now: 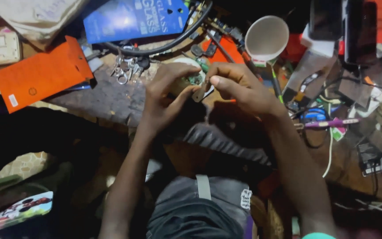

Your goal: Repairing an LED light bulb by inspecting and reassembling the internal circuit board and wiring at a workbench.

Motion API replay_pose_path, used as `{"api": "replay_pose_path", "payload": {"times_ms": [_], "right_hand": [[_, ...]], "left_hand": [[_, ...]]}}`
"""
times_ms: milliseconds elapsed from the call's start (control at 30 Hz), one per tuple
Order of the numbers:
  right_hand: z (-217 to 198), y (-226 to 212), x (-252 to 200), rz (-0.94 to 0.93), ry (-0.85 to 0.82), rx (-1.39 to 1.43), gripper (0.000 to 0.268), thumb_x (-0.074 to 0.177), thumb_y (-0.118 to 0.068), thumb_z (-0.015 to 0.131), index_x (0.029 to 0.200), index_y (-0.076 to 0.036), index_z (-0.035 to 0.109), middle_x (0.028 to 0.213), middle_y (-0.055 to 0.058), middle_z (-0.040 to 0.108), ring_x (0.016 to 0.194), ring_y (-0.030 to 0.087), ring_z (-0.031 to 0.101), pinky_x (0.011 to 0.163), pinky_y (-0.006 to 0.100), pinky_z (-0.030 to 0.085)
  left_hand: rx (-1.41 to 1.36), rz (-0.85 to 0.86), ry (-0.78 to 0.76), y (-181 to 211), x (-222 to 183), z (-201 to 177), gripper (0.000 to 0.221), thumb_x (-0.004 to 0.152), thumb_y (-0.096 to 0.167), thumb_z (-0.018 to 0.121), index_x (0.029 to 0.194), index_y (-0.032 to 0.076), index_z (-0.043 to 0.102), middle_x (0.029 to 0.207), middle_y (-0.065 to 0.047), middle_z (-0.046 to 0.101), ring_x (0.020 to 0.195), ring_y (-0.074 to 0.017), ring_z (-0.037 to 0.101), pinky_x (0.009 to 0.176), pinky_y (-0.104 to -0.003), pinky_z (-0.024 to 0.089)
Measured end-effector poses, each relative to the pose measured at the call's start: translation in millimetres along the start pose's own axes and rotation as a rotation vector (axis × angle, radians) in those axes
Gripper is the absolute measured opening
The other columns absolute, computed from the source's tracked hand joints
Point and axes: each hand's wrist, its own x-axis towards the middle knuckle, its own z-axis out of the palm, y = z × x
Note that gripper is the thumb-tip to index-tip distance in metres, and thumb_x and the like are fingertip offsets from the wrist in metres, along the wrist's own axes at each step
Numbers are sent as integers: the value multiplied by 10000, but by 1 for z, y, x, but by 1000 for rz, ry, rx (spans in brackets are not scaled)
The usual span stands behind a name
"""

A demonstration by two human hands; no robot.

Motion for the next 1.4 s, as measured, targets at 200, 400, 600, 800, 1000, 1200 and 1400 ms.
{"api": "replay_pose_path", "payload": {"times_ms": [200, 400, 600, 800, 1000, 1200, 1400], "right_hand": [[11, 17, 1, 26, 55, 48, 295, 1086, -245, 561, 966, -4, 683, 584, -22, 394, 542, 65, 352, 501, 221, 314], [7, 37, -1, 10, 75, 35, 291, 1064, -235, 562, 1014, 16, 701, 588, -19, 413, 572, 61, 475, 516, 215, 345], [9, 34, -3, 1, 67, 55, 269, 1060, -231, 575, 990, -4, 700, 592, -26, 433, 579, 51, 497, 549, 212, 360], [5, 30, 0, 2, 42, 32, 264, 1062, -229, 591, 986, -7, 712, 596, -24, 421, 597, 43, 493, 561, 206, 351], [10, 23, 0, -2, 54, 45, 265, 1065, -232, 602, 975, -10, 714, 614, -40, 402, 596, 22, 475, 550, 198, 327], [6, 32, -1, -1, 70, 55, 272, 1061, -231, 619, 952, -2, 717, 577, -26, 405, 554, 33, 462, 531, 187, 326], [7, 30, -3, 13, 70, 64, 260, 1060, -206, 630, 948, 10, 719, 579, -35, 408, 561, 21, 453, 529, 183, 315]], "left_hand": [[6, -15, 21, -7, -4, 4, 289, 973, 175, 844, 1249, 114, 781, 1190, -75, 761, 1229, -313, 693, 1149, -443, 506], [16, 10, 28, -8, -6, 5, 301, 979, 163, 835, 1271, 124, 774, 1177, -95, 747, 1240, -327, 687, 1149, -460, 506], [11, 38, -1, -11, -6, 5, 308, 974, 189, 840, 1269, 125, 776, 1174, -87, 746, 1238, -304, 689, 1164, -444, 490], [1, 45, -29, -11, -7, 2, 327, 978, 149, 827, 1298, 125, 763, 1172, -111, 744, 1245, -331, 687, 1167, -483, 476], [30, 53, -41, -10, -6, 1, 321, 994, 168, 816, 1305, 116, 757, 1165, -114, 741, 1239, -336, 688, 1156, -485, 483], [12, 53, -44, -6, -4, 0, 318, 987, 134, 819, 1296, 94, 757, 1158, -130, 754, 1235, -357, 697, 1149, -493, 489], [9, 52, -46, -6, -3, 0, 320, 981, 138, 827, 1289, 84, 758, 1168, -125, 760, 1245, -351, 702, 1155, -484, 491]]}}
